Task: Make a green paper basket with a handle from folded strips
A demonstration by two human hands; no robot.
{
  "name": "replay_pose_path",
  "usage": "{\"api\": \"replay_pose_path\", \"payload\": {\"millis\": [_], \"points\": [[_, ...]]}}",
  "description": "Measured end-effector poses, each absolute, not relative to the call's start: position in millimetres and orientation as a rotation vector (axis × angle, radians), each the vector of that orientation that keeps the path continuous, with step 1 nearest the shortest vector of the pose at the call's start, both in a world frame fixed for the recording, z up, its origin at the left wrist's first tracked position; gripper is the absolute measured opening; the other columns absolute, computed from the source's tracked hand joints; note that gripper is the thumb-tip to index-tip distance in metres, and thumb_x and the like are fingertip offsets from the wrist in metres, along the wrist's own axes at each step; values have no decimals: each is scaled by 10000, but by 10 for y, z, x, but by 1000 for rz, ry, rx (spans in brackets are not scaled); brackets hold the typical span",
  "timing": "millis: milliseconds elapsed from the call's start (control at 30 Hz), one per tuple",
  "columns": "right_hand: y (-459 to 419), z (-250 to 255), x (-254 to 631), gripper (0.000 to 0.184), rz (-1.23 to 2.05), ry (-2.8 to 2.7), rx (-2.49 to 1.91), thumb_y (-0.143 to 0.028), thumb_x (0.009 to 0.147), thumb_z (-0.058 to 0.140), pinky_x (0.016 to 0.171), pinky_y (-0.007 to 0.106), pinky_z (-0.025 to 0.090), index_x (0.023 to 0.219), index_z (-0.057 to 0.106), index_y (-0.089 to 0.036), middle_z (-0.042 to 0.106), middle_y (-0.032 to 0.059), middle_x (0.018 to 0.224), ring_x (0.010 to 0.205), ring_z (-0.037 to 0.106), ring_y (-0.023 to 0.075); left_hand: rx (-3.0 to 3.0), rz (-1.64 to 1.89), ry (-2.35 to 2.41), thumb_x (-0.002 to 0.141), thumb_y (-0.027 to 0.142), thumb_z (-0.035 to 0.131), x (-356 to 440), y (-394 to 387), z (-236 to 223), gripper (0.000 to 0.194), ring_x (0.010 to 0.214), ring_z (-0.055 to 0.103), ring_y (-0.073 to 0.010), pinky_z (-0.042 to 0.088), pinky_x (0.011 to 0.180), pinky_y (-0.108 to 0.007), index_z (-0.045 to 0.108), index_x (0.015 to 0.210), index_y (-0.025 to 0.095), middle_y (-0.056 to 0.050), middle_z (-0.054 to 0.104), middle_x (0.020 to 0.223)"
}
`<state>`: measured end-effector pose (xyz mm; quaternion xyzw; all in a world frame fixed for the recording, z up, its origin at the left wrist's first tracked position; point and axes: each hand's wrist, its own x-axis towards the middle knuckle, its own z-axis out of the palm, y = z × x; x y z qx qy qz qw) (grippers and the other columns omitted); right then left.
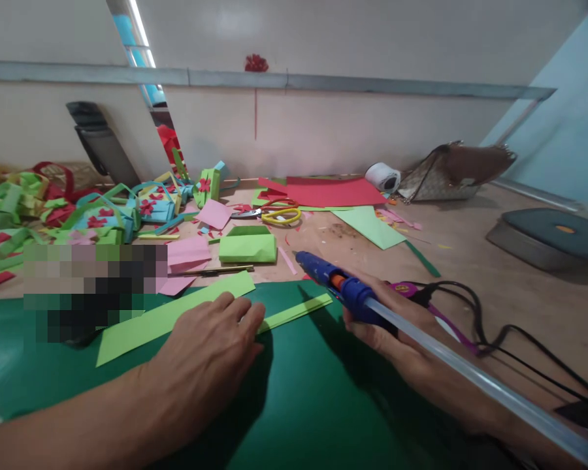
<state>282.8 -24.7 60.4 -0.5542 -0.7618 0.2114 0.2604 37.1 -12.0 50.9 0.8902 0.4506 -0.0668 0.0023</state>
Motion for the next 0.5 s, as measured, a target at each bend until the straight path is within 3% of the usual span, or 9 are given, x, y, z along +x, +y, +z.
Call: {"api": "replay_pose_path", "payload": {"millis": [133, 200, 367, 500], "points": [[-317, 679, 2840, 282, 736, -2112, -1526, -397, 851, 453, 579, 285, 542, 1028, 631, -267, 691, 6, 741, 628, 653, 200, 2736, -108, 1429, 872, 239, 447, 440, -11, 463, 144, 829, 579, -275, 432, 603, -354, 577, 906, 185, -79, 595, 902], [-379, 665, 2926, 297, 742, -2160, -1601, -470, 836, 444, 528, 285, 535, 904, 656, -273, 684, 14, 721, 585, 643, 201, 2718, -106, 1425, 879, 239, 428, 459, 19, 407, 157, 760, 577, -250, 394, 550, -322, 570, 831, 190, -64, 581, 851], [-542, 580, 3126, 445, 583, -2113, -1862, -600, 771, 488, 481, 295, 536, 990, 667, -257, 690, 45, 770, 601, 642, 226, 2771, -60, 1386, 899, 216, 400, 469, 70, 291, 212, 633, 528, -190, 277, 479, -282, 548, 749, 193, -36, 550, 760], [-564, 619, 3116, 401, 790, -2118, -1689, -559, 798, 453, 443, 263, 521, 965, 671, -267, 697, 31, 752, 603, 636, 214, 2813, -29, 1349, 912, 193, 378, 457, 91, 243, 233, 614, 499, -186, 238, 463, -284, 534, 738, 190, -34, 532, 743]]}}
